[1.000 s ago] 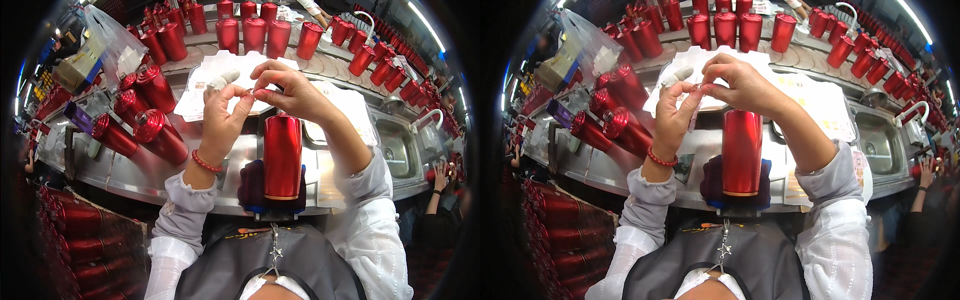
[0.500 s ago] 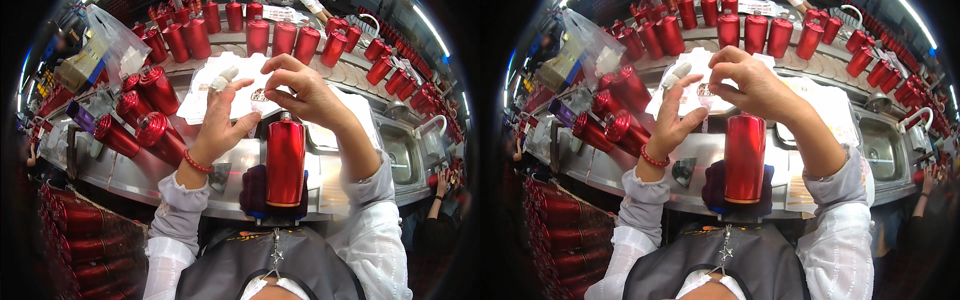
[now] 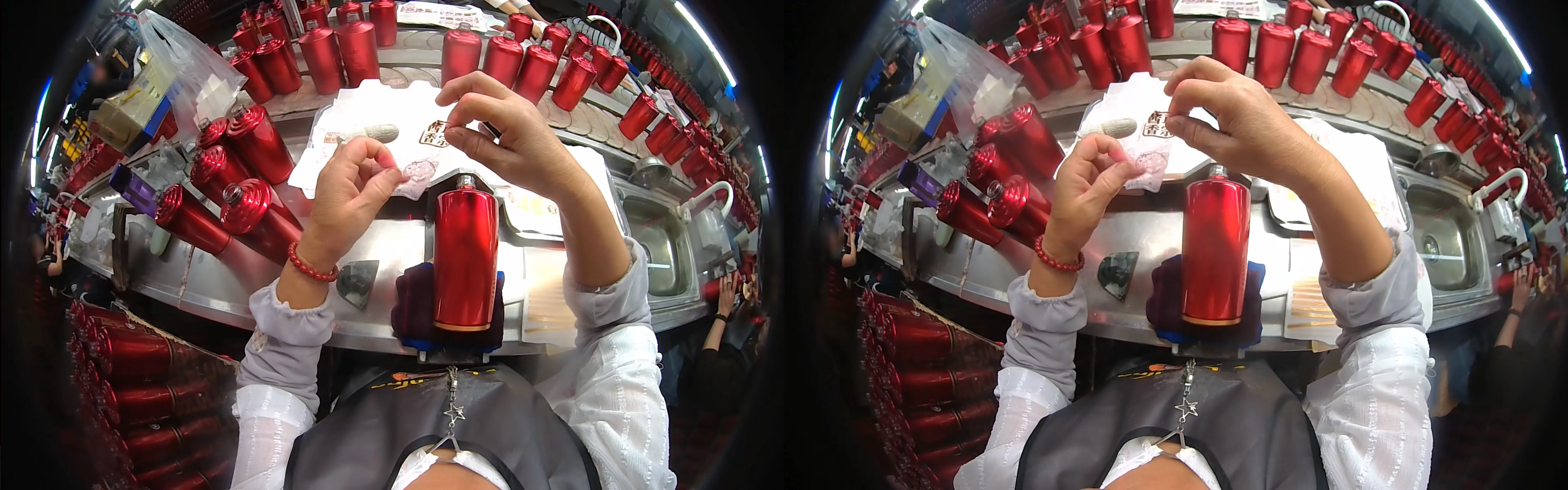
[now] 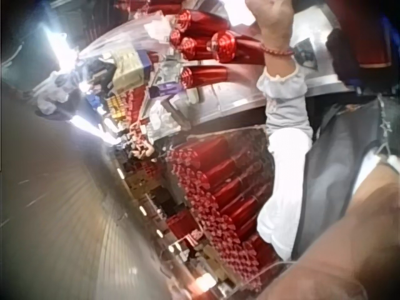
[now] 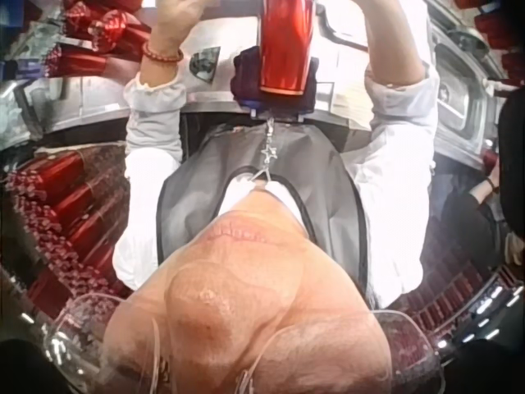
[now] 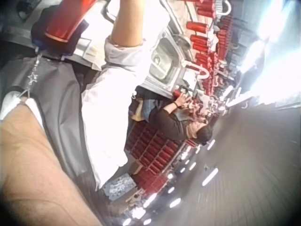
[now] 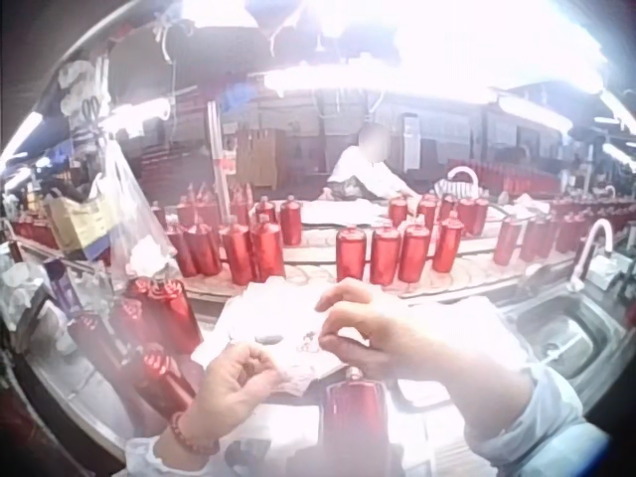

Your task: The person applies adhesive labels to red metal cans, smooths them with a green card, and uses a wooden stick to press the edges. They then place the labeled cans on a nearby tray.

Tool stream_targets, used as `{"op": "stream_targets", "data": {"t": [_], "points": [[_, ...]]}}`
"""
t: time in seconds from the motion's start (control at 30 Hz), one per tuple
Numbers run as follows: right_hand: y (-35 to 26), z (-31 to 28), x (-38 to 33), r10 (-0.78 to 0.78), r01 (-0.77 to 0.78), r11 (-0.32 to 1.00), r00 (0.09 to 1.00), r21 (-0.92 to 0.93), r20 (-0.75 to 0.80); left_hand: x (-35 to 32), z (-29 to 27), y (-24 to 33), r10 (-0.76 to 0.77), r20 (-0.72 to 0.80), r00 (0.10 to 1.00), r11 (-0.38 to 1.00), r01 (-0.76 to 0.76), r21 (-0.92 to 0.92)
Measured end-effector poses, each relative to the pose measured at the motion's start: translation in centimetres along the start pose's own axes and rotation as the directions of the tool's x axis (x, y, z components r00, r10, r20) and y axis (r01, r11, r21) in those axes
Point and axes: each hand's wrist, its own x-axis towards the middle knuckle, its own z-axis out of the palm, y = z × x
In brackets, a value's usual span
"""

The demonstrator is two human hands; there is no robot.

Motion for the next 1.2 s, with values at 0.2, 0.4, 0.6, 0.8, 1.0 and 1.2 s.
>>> {"op": "stream_targets", "data": {"t": [0.2,0.4,0.6,0.8,1.0,1.2], "points": [[0.1,0.1,-0.4,0.045,-0.044,0.996,0.999,0.080,-0.013,0.0,0.5,1.3,0.194,-0.024,0.981,0.911,-0.171,0.376],[-1.2,-0.1,-0.4,-0.038,0.038,0.999,0.999,-0.003,-0.026,1.6,1.0,4.4,0.396,0.155,0.905,0.697,-0.407,0.590],[-1.6,-0.4,-0.4,0.019,-0.019,0.992,1.000,0.123,-0.001,2.6,1.7,3.9,0.539,0.131,0.832,0.707,-0.531,0.466],[-0.8,3.1,-2.4,0.157,-0.172,0.909,0.985,0.379,0.069,2.2,3.2,1.4,0.574,-0.020,0.818,0.762,-0.525,0.380],[-1.1,4.6,-2.6,0.196,-0.186,0.869,0.980,0.459,0.026,2.4,3.8,1.0,0.782,-0.063,0.620,0.525,-0.601,0.603],[0.0,4.1,-4.1,0.295,-0.315,0.674,0.944,0.668,0.147,2.3,3.1,1.9,0.777,0.000,0.629,0.505,-0.623,0.597]]}}
